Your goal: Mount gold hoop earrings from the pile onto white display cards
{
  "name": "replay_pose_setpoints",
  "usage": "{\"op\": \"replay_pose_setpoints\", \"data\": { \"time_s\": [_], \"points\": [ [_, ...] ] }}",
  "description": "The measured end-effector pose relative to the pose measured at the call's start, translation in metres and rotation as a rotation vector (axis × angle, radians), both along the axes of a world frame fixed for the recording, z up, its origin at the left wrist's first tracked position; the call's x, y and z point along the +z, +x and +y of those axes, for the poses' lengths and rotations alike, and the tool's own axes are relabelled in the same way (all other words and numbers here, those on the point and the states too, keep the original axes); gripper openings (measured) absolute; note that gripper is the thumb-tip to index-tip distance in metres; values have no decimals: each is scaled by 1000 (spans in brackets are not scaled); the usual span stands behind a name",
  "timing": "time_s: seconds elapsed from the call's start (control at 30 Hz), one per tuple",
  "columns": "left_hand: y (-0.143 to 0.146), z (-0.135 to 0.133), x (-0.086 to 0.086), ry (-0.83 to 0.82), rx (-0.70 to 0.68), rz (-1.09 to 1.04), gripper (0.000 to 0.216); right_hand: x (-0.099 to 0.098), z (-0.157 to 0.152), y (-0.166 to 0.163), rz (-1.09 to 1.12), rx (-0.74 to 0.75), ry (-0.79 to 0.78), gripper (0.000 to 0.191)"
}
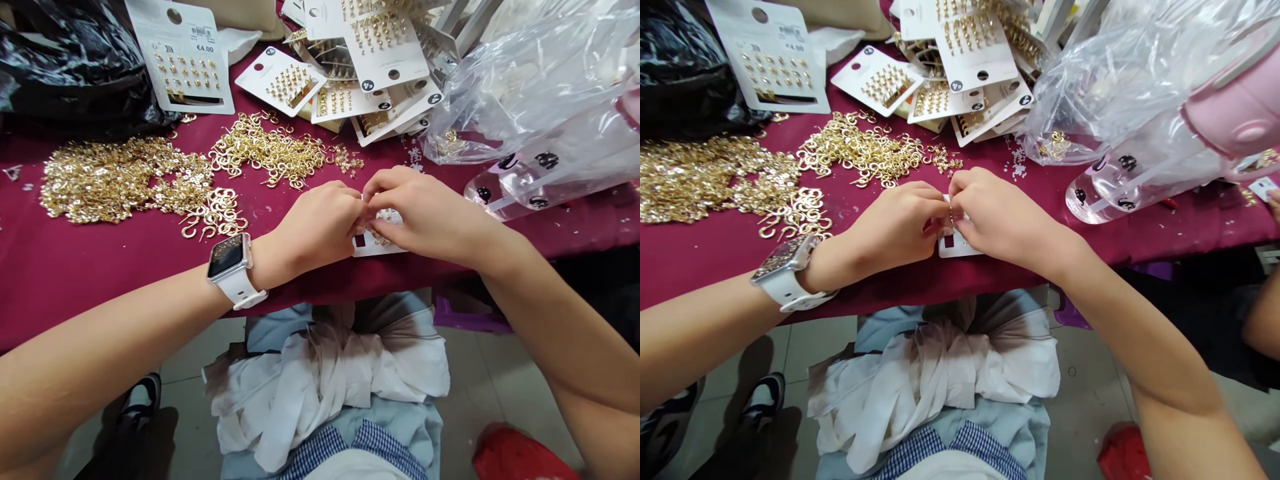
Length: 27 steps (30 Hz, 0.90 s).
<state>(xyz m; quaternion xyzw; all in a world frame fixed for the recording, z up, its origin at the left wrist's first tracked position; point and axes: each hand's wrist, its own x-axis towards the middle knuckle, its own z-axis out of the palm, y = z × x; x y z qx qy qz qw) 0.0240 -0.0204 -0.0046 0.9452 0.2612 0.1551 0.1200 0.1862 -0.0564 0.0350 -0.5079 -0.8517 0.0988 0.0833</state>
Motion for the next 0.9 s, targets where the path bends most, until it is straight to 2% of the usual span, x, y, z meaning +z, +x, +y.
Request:
{"op": "replay_pose_setpoints", "data": {
  "time_s": [0.23,0.37,0.5,0.57,0.67,0.77,0.9],
  "points": [
    [-3,3,-5,33,-36,-93,18,6,-2,3,38,-36,12,14],
    [-5,2,-4,88,-60,-97,19,7,3,27,187,-223,175,14],
    [-8,1,-2,165,-44,-76,24,-17,15,60,218,-436,383,20],
    [-10,2,0,203,-23,-58,23,-35,19,75,176,-470,399,24],
    [-12,3,2,261,-2,-39,23,-55,18,87,91,-422,324,27],
    [-12,2,3,307,5,-27,24,-62,15,89,53,-422,301,31],
    [-12,1,2,331,-16,-24,22,-61,16,88,78,-449,326,28]
  ]
}}
